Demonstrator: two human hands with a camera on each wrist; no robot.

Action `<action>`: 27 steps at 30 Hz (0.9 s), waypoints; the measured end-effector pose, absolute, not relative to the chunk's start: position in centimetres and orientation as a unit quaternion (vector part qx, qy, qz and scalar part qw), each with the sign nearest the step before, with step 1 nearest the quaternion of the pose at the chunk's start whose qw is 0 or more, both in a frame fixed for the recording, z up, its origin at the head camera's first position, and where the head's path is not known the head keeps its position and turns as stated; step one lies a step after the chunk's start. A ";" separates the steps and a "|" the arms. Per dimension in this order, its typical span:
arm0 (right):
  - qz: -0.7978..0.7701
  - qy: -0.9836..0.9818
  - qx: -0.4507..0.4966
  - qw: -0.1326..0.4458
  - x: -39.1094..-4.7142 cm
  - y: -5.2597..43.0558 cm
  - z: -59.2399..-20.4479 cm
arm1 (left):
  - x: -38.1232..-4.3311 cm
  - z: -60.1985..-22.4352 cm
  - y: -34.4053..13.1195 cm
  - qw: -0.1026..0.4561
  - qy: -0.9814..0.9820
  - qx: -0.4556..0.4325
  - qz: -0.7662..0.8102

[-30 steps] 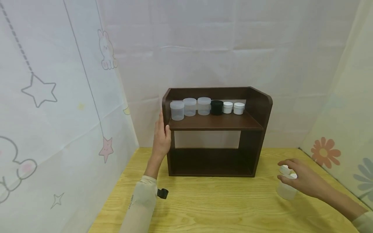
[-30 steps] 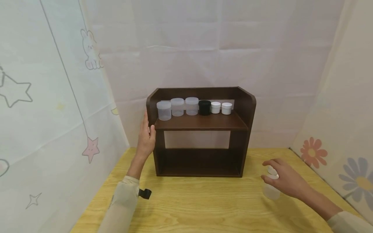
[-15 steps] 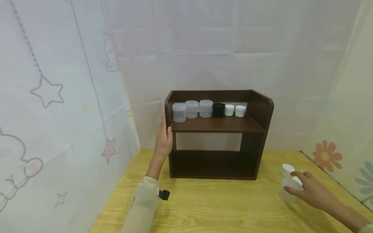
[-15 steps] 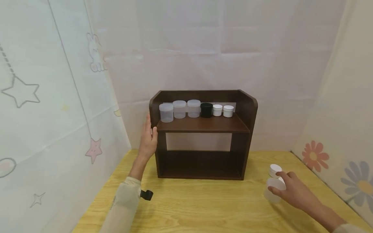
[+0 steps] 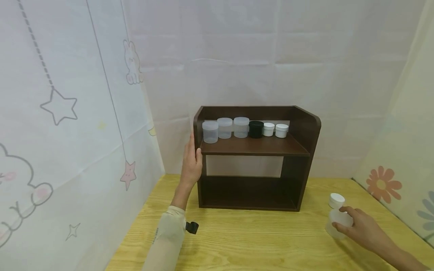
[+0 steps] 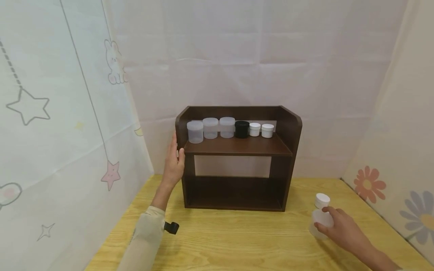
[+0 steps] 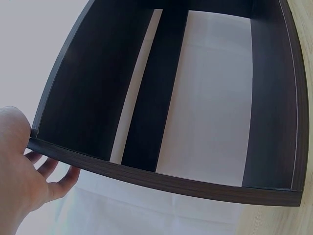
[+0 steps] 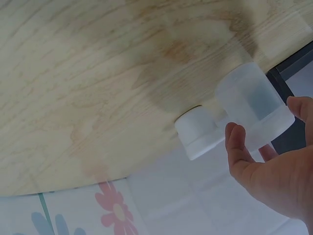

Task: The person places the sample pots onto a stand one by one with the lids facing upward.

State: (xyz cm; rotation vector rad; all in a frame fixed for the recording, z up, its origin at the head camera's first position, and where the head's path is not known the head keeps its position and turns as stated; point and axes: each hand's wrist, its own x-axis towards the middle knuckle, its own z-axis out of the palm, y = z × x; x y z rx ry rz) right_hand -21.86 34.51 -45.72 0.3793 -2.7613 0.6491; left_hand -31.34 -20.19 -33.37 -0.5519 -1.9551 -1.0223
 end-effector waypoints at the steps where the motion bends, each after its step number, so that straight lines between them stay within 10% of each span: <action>1: 0.227 -0.955 0.131 0.139 -21.8 34.5 -45.7 | -31.3 -33.4 -20.2 0.420 -0.780 -0.219 -0.409; 21: 0.237 -0.953 0.119 0.145 -21.2 33.7 -44.3 | -31.7 -33.8 -19.9 0.435 -0.774 -0.217 -0.407; 27: 0.239 -0.929 0.171 0.228 -20.9 31.5 -40.7 | -31.5 -33.5 -19.9 0.432 -0.773 -0.214 -0.412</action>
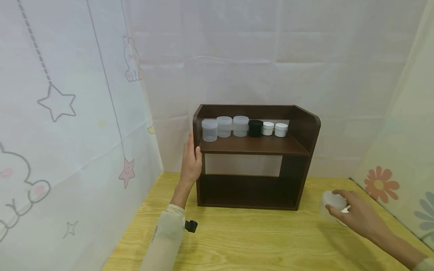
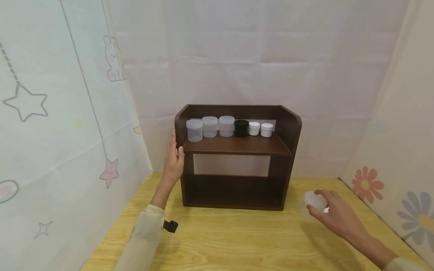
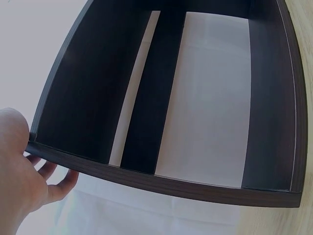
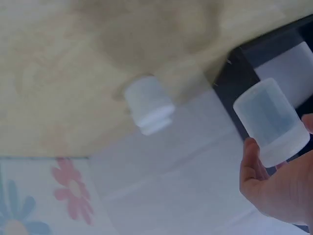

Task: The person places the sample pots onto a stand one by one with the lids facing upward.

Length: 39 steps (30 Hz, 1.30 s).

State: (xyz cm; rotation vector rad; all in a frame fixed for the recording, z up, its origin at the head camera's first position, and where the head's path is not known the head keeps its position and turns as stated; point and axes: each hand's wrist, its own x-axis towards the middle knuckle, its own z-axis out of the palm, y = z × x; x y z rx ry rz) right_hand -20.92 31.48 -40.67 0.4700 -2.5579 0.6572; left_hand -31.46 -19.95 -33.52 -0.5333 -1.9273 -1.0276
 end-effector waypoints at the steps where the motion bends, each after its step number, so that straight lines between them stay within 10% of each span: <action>1: 0.237 -0.922 0.180 0.249 -20.9 31.0 -40.0 | -31.4 -33.5 -20.0 0.430 -0.774 -0.213 -0.412; 14: 0.189 -0.820 0.335 0.423 -21.3 23.6 -30.8 | -31.2 -33.3 -19.7 0.416 -0.789 -0.198 -0.408; 26: 0.227 -0.800 0.393 0.391 -25.0 17.3 -25.0 | -31.2 -33.5 -18.6 0.410 -0.784 -0.187 -0.427; 39: 0.333 -0.833 0.375 0.233 -32.5 11.4 -22.3 | -31.0 -33.9 -17.4 0.404 -0.785 -0.180 -0.434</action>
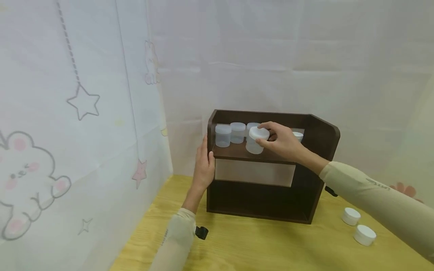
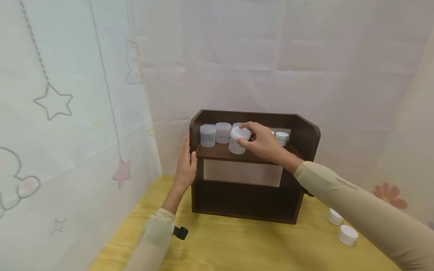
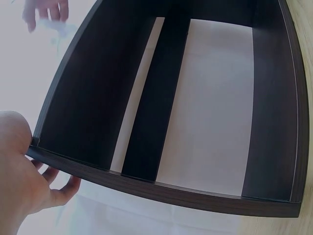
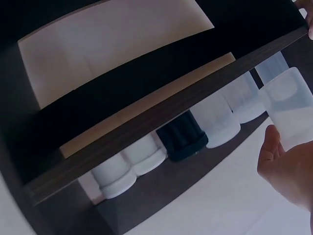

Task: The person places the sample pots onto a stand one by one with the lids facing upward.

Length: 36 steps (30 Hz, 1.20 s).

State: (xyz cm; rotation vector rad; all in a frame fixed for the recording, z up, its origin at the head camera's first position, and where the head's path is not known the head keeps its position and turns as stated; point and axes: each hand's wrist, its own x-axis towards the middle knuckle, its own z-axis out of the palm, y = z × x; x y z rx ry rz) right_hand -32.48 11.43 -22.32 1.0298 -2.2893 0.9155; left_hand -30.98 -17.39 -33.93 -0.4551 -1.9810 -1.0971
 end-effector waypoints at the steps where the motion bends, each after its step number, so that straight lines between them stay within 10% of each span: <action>1: 0.341 -0.835 0.372 0.221 -32.9 11.0 -22.4 | -31.0 -34.0 -17.3 0.404 -0.785 -0.181 -0.434; 36: 0.396 -0.824 0.359 0.186 -34.1 1.1 -23.7 | -30.3 -33.2 -16.6 0.407 -0.783 -0.192 -0.428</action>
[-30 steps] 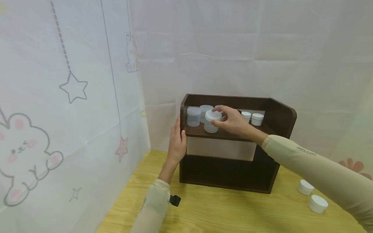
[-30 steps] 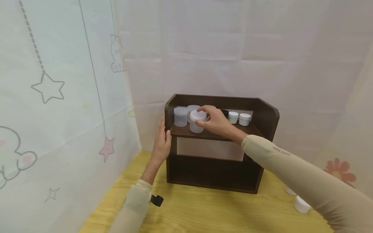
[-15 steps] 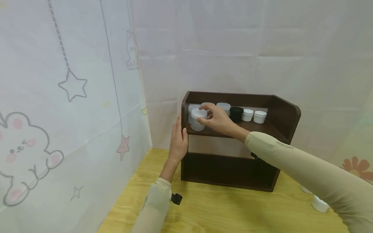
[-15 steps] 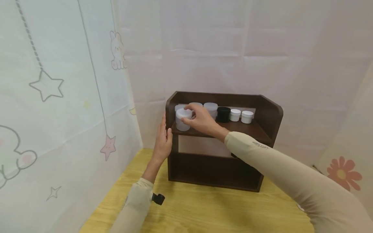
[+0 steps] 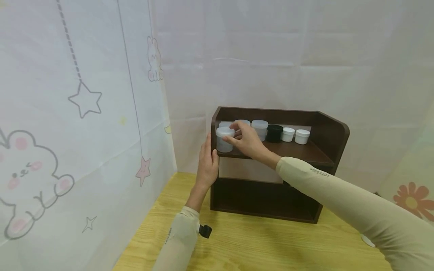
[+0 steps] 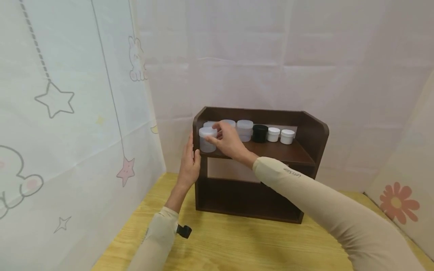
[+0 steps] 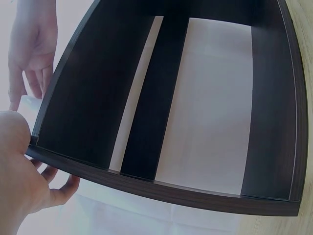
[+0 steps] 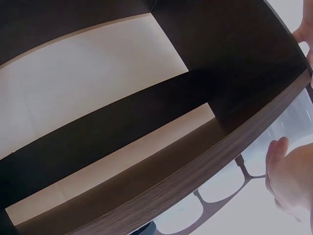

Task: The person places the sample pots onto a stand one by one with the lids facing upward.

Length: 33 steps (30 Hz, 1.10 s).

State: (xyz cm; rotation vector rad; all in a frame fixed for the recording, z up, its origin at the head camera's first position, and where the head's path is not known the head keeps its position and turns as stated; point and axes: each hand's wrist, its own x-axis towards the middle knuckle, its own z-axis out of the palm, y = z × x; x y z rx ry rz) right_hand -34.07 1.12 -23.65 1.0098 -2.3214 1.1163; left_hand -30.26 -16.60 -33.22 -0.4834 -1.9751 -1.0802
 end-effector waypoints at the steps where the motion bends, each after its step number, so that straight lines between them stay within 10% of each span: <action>1: 0.399 -0.824 0.356 0.187 -34.1 1.1 -23.7 | -30.3 -33.2 -16.6 0.408 -0.783 -0.193 -0.428; 33: 0.232 -0.842 0.403 0.273 -26.3 16.9 -28.0 | -30.4 -33.5 -18.0 0.445 -0.767 -0.196 -0.420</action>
